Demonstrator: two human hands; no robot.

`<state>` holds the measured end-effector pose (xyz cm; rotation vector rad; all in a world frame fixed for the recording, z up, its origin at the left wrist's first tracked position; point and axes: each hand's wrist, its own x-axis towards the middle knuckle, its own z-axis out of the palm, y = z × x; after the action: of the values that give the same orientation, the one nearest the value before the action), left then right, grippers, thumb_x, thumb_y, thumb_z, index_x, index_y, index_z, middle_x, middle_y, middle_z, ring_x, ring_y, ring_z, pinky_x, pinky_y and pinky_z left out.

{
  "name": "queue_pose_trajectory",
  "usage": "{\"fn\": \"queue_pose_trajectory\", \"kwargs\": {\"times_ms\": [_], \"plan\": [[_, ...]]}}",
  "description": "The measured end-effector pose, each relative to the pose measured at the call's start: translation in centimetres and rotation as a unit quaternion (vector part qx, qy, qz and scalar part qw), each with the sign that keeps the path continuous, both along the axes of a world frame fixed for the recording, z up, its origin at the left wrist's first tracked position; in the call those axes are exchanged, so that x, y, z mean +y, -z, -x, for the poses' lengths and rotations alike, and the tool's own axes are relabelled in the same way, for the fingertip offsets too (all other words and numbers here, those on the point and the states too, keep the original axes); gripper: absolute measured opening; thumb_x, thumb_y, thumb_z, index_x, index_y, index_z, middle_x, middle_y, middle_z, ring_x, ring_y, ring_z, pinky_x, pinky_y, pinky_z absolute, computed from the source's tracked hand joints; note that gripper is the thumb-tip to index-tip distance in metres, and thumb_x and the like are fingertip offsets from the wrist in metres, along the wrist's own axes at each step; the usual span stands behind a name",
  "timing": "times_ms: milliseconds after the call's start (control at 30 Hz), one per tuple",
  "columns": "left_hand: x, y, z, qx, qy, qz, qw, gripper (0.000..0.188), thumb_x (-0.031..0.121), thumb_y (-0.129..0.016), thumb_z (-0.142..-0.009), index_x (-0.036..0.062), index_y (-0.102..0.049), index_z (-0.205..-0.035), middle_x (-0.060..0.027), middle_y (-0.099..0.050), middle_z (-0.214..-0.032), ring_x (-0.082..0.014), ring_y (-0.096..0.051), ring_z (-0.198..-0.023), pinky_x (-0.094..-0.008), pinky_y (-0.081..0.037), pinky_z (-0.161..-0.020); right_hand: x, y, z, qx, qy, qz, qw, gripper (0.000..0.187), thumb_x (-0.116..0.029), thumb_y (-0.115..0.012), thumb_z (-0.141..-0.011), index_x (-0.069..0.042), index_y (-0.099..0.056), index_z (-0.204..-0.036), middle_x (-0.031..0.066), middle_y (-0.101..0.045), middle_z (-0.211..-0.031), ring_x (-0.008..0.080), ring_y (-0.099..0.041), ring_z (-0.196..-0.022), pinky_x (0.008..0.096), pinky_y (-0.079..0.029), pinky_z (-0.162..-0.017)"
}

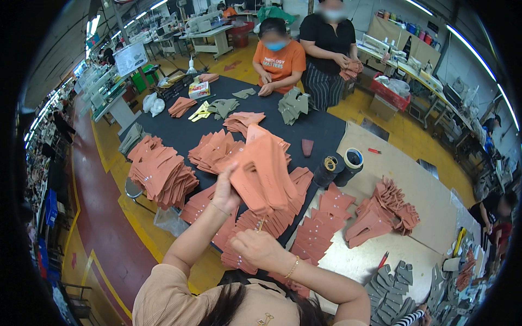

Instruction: The person gathers pink fabric pieces from a table, aligns them into stacks, and secures each stack with a rubber band. The person repeats this process to create multiple bundles and places them on the table.

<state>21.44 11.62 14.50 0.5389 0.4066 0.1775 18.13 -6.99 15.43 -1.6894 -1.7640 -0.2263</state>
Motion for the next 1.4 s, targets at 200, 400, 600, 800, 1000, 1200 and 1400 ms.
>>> {"fn": "queue_pose_trajectory", "kwargs": {"times_ms": [200, 400, 600, 800, 1000, 1200, 1400], "plan": [[3.9, -0.8, 1.3, -0.110, -0.104, 0.051, 0.987, 0.051, 0.031, -0.059, -0.087, 0.0050, -0.050, -0.131, -0.0141, -0.056, -0.129, -0.0286, -0.059, -0.111, -0.0438, -0.048, -0.098, -3.8, -1.6, -2.9, 0.172, 0.122, -0.072, 0.975, 0.016, -0.002, -0.062, -0.080, -0.005, -0.053, -0.092, 0.0071, -0.060, -0.084, 0.0237, -0.060, -0.074, 0.0324, -0.050, -0.063], [4.4, 1.0, 3.3, -0.285, -0.038, -0.005, 0.958, 0.066, 0.036, -0.067, -0.078, -0.0023, -0.050, -0.128, -0.0177, -0.062, -0.119, -0.0277, -0.063, -0.107, -0.0438, -0.051, -0.092, -6.2, -3.1, -5.0, 0.292, 0.290, -0.156, 0.898, 0.010, -0.004, -0.064, -0.085, -0.003, -0.054, -0.088, 0.0071, -0.062, -0.081, 0.0215, -0.057, -0.073, 0.0335, -0.045, -0.070], [1.3, -1.7, 6.8, -0.228, 0.279, -0.273, 0.892, 0.083, 0.020, -0.082, -0.057, -0.0030, -0.049, -0.130, -0.0172, -0.060, -0.121, -0.0256, -0.060, -0.110, -0.0402, -0.048, -0.097, -5.5, -4.1, -6.0, 0.261, 0.299, -0.116, 0.911, 0.012, -0.008, -0.071, -0.082, -0.003, -0.062, -0.087, 0.0057, -0.064, -0.081, 0.0175, -0.058, -0.078, 0.0315, -0.043, -0.075], [-3.8, -4.2, 5.9, -0.183, 0.382, -0.287, 0.859, 0.103, 0.028, -0.085, -0.056, -0.0007, -0.036, -0.142, -0.0133, -0.055, -0.127, -0.0217, -0.055, -0.115, -0.0362, -0.043, -0.100, -5.1, -4.5, -4.7, 0.344, 0.260, -0.139, 0.891, 0.018, -0.011, -0.076, -0.077, -0.005, -0.067, -0.091, 0.0052, -0.066, -0.081, 0.0181, -0.059, -0.080, 0.0312, -0.041, -0.079], [-4.2, -2.6, 5.9, -0.129, 0.422, -0.298, 0.846, 0.096, 0.021, -0.085, -0.058, -0.0006, -0.039, -0.139, -0.0119, -0.054, -0.127, -0.0223, -0.053, -0.117, -0.0378, -0.042, -0.101, -5.7, -4.0, -4.7, 0.283, 0.232, -0.108, 0.924, 0.025, -0.008, -0.077, -0.075, -0.005, -0.066, -0.098, 0.0060, -0.066, -0.084, 0.0198, -0.060, -0.080, 0.0299, -0.043, -0.078], [-4.6, -1.2, 6.3, -0.147, 0.426, -0.300, 0.841, 0.073, 0.017, -0.082, -0.068, -0.0003, -0.048, -0.131, -0.0080, -0.061, -0.118, -0.0149, -0.056, -0.109, -0.0302, -0.043, -0.097, -6.1, -3.2, -4.2, 0.315, 0.247, -0.104, 0.910, 0.025, -0.004, -0.076, -0.075, -0.005, -0.065, -0.097, 0.0069, -0.065, -0.087, 0.0192, -0.061, -0.081, 0.0311, -0.045, -0.078], [-4.0, -0.8, 6.1, -0.150, 0.415, -0.293, 0.848, 0.081, 0.015, -0.084, -0.060, -0.0028, -0.047, -0.129, -0.0151, -0.058, -0.126, -0.0231, -0.056, -0.116, -0.0369, -0.043, -0.101, -7.6, -2.0, -4.7, 0.567, 0.093, -0.140, 0.806, 0.019, -0.005, -0.063, -0.090, -0.006, -0.055, -0.107, 0.0055, -0.061, -0.089, 0.0149, -0.059, -0.086, 0.0304, -0.047, -0.080]]}}
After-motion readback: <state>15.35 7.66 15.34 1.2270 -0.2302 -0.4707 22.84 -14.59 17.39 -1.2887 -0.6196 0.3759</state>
